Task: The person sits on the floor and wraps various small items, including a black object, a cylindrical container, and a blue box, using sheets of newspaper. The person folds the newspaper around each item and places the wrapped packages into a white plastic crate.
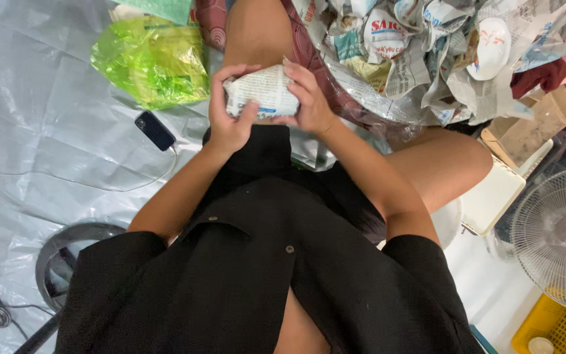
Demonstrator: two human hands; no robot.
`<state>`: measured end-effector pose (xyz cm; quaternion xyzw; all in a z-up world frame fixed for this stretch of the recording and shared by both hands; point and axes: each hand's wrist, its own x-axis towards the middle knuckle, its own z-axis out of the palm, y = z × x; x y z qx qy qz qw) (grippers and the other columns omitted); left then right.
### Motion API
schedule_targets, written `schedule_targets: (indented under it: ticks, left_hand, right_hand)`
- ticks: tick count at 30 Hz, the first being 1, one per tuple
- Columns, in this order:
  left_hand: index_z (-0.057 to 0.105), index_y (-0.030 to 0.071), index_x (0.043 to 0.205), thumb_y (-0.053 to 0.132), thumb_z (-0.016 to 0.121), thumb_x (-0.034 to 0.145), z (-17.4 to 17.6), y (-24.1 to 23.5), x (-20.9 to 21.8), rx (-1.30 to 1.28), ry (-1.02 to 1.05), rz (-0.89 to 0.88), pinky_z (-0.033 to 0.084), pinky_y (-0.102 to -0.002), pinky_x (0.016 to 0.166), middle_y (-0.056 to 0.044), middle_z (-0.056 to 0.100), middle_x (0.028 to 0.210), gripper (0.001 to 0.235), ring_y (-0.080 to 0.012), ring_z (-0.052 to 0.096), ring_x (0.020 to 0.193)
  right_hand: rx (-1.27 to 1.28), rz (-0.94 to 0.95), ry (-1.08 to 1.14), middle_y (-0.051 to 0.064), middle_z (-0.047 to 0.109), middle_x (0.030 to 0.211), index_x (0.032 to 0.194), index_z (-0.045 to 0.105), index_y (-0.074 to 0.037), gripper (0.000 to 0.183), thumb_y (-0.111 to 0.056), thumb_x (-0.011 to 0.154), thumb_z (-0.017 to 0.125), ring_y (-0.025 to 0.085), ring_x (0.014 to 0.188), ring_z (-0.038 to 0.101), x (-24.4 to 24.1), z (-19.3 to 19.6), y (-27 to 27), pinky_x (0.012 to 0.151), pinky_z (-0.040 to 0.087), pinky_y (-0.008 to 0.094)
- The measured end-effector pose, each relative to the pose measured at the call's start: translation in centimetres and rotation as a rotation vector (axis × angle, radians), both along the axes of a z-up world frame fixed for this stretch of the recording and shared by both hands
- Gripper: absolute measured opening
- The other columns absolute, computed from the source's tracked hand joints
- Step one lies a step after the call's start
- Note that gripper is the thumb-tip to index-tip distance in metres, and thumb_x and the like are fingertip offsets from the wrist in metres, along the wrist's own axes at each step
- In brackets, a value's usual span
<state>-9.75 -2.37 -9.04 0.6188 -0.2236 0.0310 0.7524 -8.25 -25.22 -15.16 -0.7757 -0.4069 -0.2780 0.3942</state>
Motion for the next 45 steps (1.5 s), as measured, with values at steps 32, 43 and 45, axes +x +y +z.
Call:
schedule_targets:
  ticks: [32, 43, 45]
  left_hand:
    - [0.053, 0.009, 0.138, 0.045, 0.050, 0.106, -5.9, -1.4, 5.8, -0.783, 0.798, -0.372, 0.057, -0.044, 0.099, -0.014, 0.069, 0.117, 0.048, -0.0271, 0.070, 0.110]
    - [0.052, 0.009, 0.133, 0.042, 0.049, 0.107, -3.9, -2.3, 5.4, -0.661, 0.730, -0.333, 0.058, -0.042, 0.096, -0.016, 0.069, 0.114, 0.042, -0.0269, 0.071, 0.106]
    - [0.052, 0.007, 0.134, 0.039, 0.048, 0.110, -3.7, -2.3, 5.5, -0.707, 0.749, -0.367, 0.057, -0.040, 0.095, -0.016, 0.069, 0.114, 0.040, -0.0252, 0.070, 0.105]
  right_hand:
    - [0.278, -0.229, 0.107, 0.015, 0.065, 0.119, 0.120, 0.067, 0.002, 0.055, -0.016, 0.074, 0.091, 0.031, 0.108, 0.066, -4.1, 11.9, 0.4, 0.092, 0.055, 0.042]
    - [0.006, -0.411, -0.056, 0.009, 0.068, 0.118, 0.116, 0.077, -0.011, 0.035, -0.003, 0.081, 0.083, 0.031, 0.116, 0.065, -4.5, 11.3, 2.1, 0.098, 0.056, 0.039]
    - [-0.080, -0.327, 0.068, 0.008, 0.073, 0.125, 0.121, 0.076, -0.006, 0.037, 0.000, 0.085, 0.078, 0.025, 0.123, 0.070, -4.4, 12.5, 1.8, 0.102, 0.058, 0.036]
